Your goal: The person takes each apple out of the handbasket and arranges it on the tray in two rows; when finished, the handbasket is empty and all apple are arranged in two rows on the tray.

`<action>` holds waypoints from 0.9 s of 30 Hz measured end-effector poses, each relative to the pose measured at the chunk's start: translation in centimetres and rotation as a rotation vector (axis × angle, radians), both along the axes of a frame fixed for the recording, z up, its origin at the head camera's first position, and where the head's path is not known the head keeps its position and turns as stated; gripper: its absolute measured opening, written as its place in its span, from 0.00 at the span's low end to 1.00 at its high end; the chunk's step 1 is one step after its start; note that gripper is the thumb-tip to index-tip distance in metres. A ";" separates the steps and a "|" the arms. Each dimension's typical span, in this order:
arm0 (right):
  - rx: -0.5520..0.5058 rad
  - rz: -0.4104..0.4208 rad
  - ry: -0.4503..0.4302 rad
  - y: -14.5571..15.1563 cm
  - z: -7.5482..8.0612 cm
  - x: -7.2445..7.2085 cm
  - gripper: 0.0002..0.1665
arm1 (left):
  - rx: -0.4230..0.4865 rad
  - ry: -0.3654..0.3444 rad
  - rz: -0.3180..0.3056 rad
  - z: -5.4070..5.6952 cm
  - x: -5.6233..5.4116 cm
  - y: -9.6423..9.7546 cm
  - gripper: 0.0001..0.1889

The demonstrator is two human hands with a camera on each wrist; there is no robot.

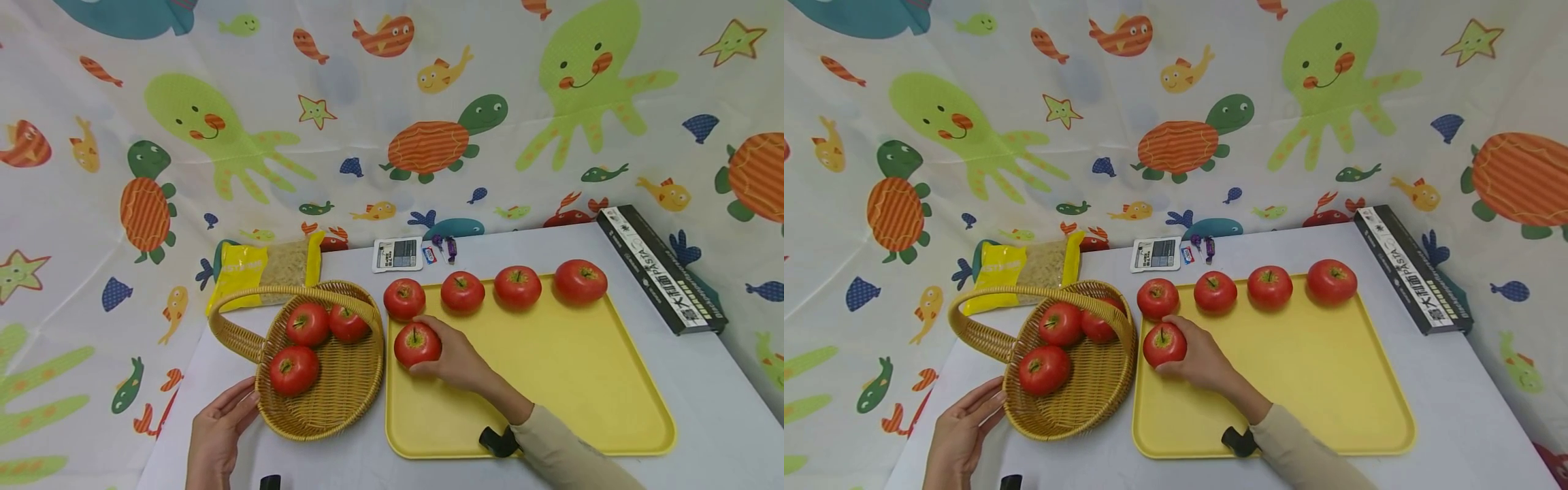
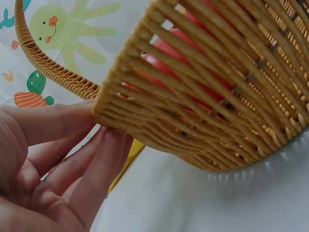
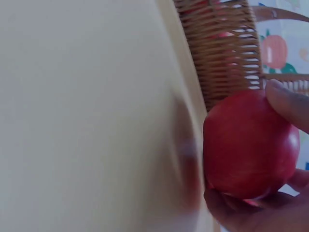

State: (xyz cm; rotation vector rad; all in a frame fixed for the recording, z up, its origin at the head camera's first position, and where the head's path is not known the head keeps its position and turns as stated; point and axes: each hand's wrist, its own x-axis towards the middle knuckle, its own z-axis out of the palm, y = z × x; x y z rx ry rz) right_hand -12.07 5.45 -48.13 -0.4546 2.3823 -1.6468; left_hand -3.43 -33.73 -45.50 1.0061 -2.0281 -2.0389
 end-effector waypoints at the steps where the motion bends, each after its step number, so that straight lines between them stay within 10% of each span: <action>1: 0.003 0.002 -0.002 -0.2 -0.2 0.0 0.48 | 0.000 0.001 0.000 0.0 0.0 0.0 0.22; 27: 0.056 0.090 0.027 -1.9 -1.0 0.2 0.52 | -0.001 0.005 0.009 0.3 0.0 0.1 0.22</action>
